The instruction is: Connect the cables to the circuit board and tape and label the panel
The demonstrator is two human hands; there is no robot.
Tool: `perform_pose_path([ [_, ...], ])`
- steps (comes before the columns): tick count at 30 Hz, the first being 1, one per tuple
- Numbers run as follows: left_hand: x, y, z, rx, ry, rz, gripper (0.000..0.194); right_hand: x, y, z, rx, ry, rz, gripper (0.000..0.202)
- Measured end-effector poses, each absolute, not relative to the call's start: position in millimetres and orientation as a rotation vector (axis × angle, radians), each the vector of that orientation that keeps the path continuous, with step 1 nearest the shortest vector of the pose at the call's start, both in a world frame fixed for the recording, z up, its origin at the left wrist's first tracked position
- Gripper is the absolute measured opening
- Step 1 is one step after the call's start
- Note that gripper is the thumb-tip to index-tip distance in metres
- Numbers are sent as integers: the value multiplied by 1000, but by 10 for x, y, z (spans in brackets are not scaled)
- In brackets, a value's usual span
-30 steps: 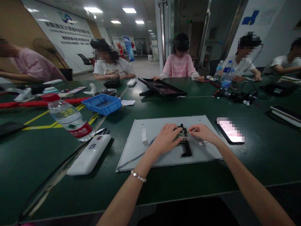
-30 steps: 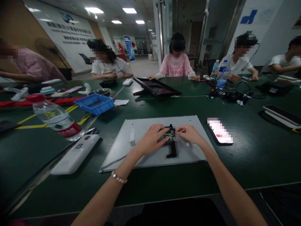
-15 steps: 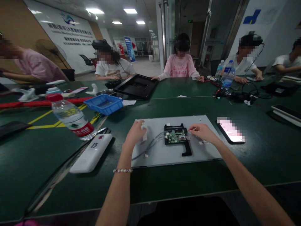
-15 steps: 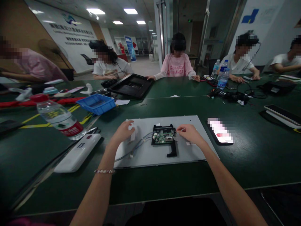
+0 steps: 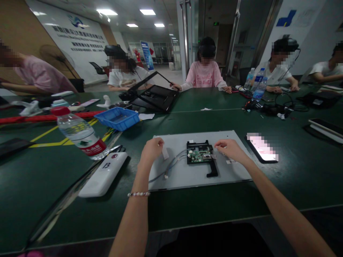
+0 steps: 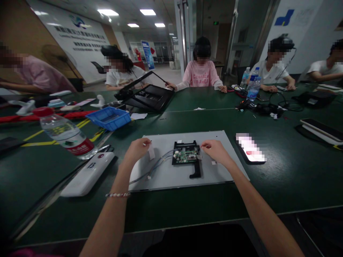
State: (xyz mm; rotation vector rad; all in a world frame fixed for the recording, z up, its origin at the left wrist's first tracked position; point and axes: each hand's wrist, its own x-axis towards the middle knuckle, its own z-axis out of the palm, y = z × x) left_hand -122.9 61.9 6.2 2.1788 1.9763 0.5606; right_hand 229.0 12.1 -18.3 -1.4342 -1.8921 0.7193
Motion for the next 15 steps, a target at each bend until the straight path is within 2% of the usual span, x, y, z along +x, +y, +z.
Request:
perform_pose_path([
  [4, -1254, 629, 154, 1989, 1786, 887, 26, 2255, 96, -152, -1395, -1883, 517, 17],
  [7, -1224, 579, 234, 1842, 1591, 974, 29, 2203, 61, -119, -1360, -1911, 372, 20],
  [15, -1074, 455, 262, 1850, 1432, 508, 25, 1977, -49, -69, -1225, -2015, 202, 23],
])
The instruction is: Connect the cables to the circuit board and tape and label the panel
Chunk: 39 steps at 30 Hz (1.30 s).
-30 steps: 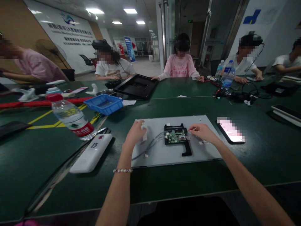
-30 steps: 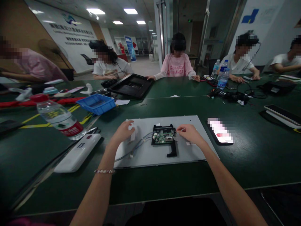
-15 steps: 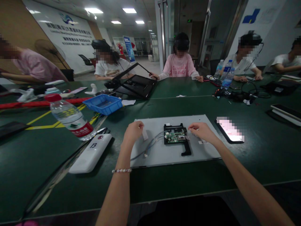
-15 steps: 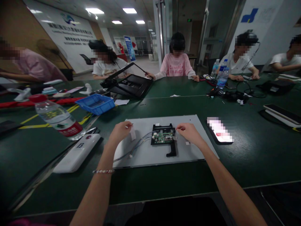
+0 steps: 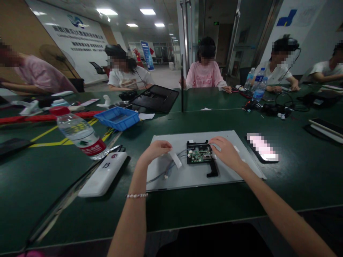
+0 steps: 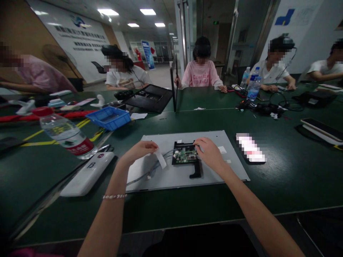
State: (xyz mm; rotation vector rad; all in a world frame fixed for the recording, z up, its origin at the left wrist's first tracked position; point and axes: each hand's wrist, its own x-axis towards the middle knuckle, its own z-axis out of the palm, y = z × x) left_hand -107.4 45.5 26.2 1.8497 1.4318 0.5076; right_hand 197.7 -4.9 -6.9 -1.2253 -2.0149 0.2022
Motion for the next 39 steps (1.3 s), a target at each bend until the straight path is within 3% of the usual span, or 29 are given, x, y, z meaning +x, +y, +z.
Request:
perform_pose_path([
  [8, -1092, 476, 291, 2046, 1645, 609, 28, 1876, -118, -38, -1207, -2064, 194, 27],
  [13, -1028, 433, 267, 2159, 1369, 247, 20, 1766, -158, 9, -1129, -2147, 243, 36],
  [16, -999, 430, 192, 2194, 1347, 117, 25, 1615, -196, 62, -1002, -2288, 266, 42],
  [23, -1009, 470, 82, 2259, 1362, 39, 36, 1145, -218, 114, -676, -2626, 125, 30],
  [29, -1015, 473, 73, 2308, 1362, -32, 41, 965, -262, 9, -658, -2789, -129, 22],
  [39, -969, 460, 143, 2215, 1369, 38, 24, 973, -378, -32, -692, -2808, -158, 25],
])
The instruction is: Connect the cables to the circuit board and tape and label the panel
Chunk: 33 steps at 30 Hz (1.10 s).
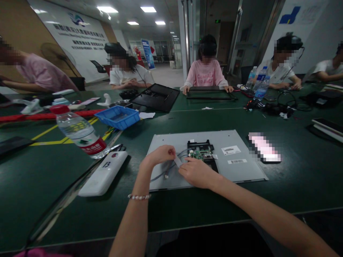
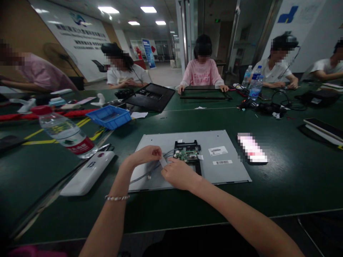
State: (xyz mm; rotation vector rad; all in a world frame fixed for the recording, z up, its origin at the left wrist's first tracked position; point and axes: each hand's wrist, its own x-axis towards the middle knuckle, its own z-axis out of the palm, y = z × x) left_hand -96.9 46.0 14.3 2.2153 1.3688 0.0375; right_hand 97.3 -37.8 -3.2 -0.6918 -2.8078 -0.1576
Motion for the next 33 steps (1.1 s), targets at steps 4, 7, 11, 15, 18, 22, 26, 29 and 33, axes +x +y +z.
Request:
perform_pose_path([
  [4, -967, 455, 153, 2219, 1392, 54, 24, 967, -372, -32, -712, -2769, -152, 23],
  [7, -975, 454, 142, 2212, 1408, 50, 25, 937, -363, -50, -732, -2730, -156, 22],
  [11, -985, 466, 114, 2188, 1422, 63, 26, 894, -379, -71, -722, -2742, -144, 24],
  [15, -986, 487, 93, 2179, 1421, 89, 22, 895, -416, -60, -767, -2746, -108, 24],
  [18, -987, 502, 82, 2189, 1438, 101, 22, 911, -440, -37, -784, -2749, -73, 23],
  [22, -989, 508, 78, 2204, 1450, 117, 22, 928, -465, -16, -778, -2744, -27, 23],
  [26, -983, 503, 93, 2228, 1449, 127, 20, 939, -478, -14, -767, -2733, -2, 24],
  [29, -978, 504, 111, 2246, 1452, 130, 18, 952, -475, -22, -766, -2727, 25, 26],
  [33, -987, 516, 133, 2270, 1494, 241, 21, 973, -467, -18, -770, -2692, 71, 26],
])
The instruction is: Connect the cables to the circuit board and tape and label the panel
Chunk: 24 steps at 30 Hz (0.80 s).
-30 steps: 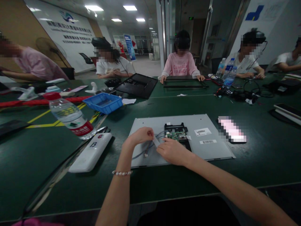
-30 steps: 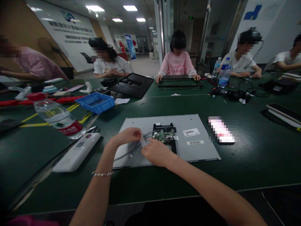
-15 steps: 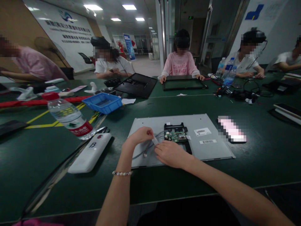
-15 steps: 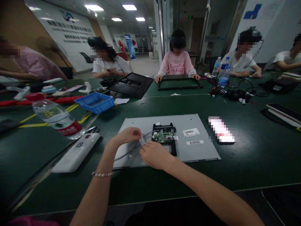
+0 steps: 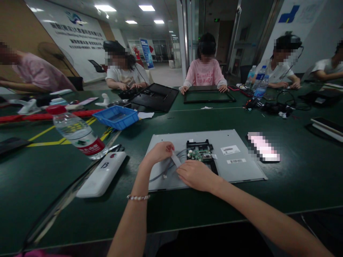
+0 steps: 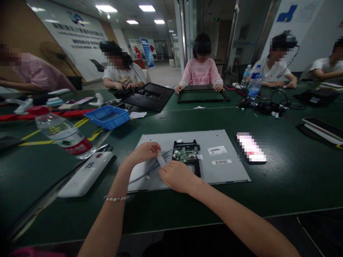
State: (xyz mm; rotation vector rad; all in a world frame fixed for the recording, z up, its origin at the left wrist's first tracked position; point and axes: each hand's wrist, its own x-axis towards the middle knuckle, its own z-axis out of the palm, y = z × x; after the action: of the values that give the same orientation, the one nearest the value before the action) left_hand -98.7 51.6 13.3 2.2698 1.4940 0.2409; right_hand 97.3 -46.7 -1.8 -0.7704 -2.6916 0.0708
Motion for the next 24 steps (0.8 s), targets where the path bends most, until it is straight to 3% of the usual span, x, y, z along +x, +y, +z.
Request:
perform_pose_path([
  [5, -992, 508, 181, 2273, 1640, 413, 18, 1094, -404, 90, -830, -2526, 149, 27],
  [11, -946, 459, 262, 2214, 1643, 524, 20, 1745, -44, 188, -1234, -2153, 332, 28],
  [16, -944, 467, 268, 2205, 1610, 483, 22, 2346, 197, 59, -1629, -2081, 535, 23],
  [24, -806, 385, 325, 2363, 1373, 270, 29, 2341, 164, 12, -1570, -2171, 909, 25],
])
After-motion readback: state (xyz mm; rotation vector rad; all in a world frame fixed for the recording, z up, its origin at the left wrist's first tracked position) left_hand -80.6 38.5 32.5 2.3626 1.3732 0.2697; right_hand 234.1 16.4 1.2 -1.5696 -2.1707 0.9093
